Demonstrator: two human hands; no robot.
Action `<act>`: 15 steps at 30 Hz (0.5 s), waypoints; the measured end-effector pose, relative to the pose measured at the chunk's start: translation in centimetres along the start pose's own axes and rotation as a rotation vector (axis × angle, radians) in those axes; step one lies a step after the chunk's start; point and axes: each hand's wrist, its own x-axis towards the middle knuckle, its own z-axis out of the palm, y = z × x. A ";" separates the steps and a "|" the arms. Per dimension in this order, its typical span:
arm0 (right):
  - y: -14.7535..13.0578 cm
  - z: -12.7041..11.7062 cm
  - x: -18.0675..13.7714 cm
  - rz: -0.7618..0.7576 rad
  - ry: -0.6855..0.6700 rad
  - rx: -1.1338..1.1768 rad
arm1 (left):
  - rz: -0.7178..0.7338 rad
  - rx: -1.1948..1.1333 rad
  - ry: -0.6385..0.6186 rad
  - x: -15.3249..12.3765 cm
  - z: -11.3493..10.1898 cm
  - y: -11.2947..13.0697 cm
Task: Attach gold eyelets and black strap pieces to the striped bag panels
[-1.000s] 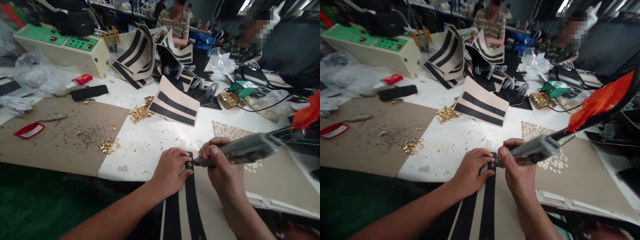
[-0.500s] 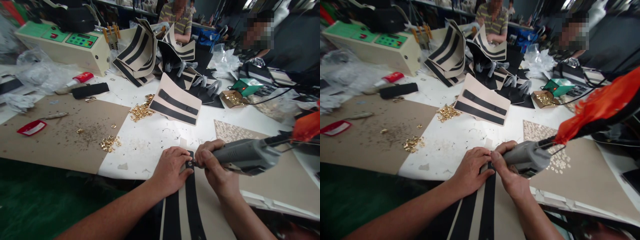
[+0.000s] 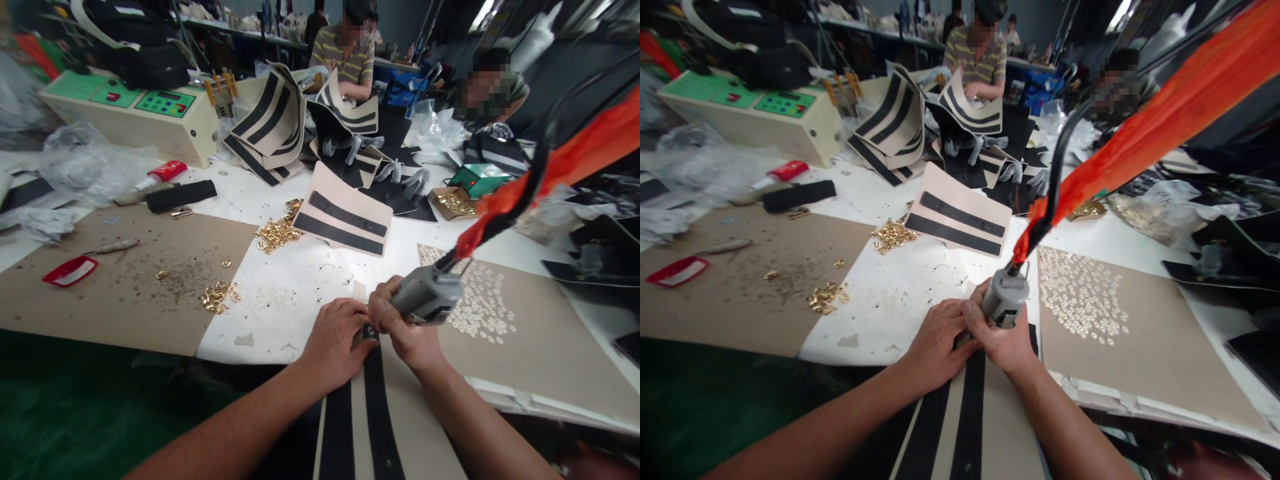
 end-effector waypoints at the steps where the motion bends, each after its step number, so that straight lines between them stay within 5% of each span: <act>1: -0.2 0.1 -0.1 -0.002 0.007 0.016 | 0.005 0.005 0.007 0.0 0.0 0.0; 7: -1.4 -0.5 -0.9 -0.056 0.101 0.048 | 0.023 0.053 0.047 -0.2 0.2 0.1; 12: -4.9 -3.0 -3.3 -0.197 0.392 0.339 | 0.038 0.081 0.054 -0.1 0.4 0.1; 15: -5.7 -6.1 -6.5 -0.132 0.538 0.210 | 0.078 0.082 0.038 -0.2 0.0 0.3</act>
